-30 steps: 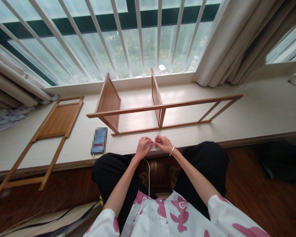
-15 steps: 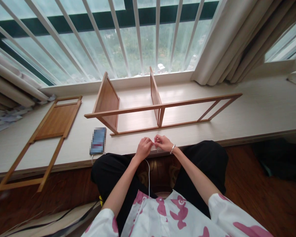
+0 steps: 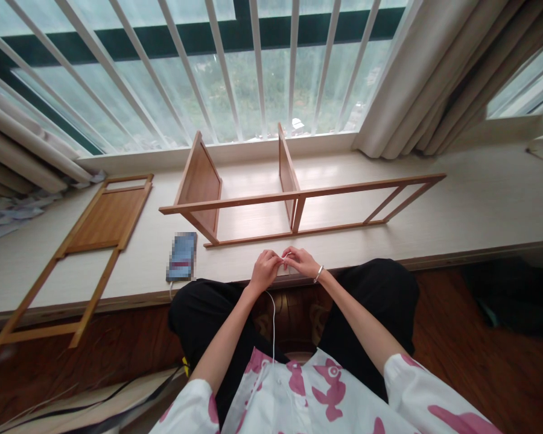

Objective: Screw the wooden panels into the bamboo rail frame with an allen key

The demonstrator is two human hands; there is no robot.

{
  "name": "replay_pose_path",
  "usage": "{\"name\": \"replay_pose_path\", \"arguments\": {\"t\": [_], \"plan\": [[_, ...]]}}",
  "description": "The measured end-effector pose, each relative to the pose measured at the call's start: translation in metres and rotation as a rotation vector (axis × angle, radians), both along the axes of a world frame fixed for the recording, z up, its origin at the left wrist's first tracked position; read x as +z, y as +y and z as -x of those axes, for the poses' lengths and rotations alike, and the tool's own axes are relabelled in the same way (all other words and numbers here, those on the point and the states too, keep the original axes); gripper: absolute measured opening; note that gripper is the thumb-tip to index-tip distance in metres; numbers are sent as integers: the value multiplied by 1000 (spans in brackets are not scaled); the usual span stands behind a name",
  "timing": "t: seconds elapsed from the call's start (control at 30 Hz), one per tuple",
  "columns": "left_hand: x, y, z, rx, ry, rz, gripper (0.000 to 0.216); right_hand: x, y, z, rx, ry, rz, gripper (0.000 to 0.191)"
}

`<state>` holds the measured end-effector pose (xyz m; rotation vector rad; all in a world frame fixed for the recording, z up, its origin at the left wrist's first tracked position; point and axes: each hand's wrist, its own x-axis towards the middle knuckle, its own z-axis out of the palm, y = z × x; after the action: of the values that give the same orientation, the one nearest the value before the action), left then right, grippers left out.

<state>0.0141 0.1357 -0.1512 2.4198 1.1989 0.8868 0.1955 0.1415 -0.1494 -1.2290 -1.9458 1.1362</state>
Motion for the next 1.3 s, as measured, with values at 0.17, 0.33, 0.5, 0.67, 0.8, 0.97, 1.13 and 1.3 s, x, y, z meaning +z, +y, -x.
{"name": "replay_pose_path", "arguments": {"t": [0.17, 0.33, 0.5, 0.67, 0.8, 0.97, 1.13, 1.3], "plan": [[3, 4, 2, 74, -107, 62, 15, -2, 0, 2, -58, 44, -2, 25], [1, 12, 8, 229, -241, 109, 15, -2, -2, 7, -150, 45, -31, 27], [-3, 16, 8, 254, -270, 142, 16, -2, -4, 7, -196, -73, -78, 25], [-6, 15, 6, 234, -253, 154, 17, -5, -4, 7, -244, -100, -93, 22], [-7, 15, 7, 218, -258, 171, 18, -8, -4, 7, -253, -89, -100, 21], [-5, 14, 8, 187, -261, 183, 18, -7, -4, 5, -255, -22, -78, 24], [-5, 15, 8, 180, -258, 188, 18, -6, -5, 4, -257, 25, -66, 26], [-2, 15, 7, 179, -276, 162, 17, -9, -5, 5, -288, 50, -46, 27]]}}
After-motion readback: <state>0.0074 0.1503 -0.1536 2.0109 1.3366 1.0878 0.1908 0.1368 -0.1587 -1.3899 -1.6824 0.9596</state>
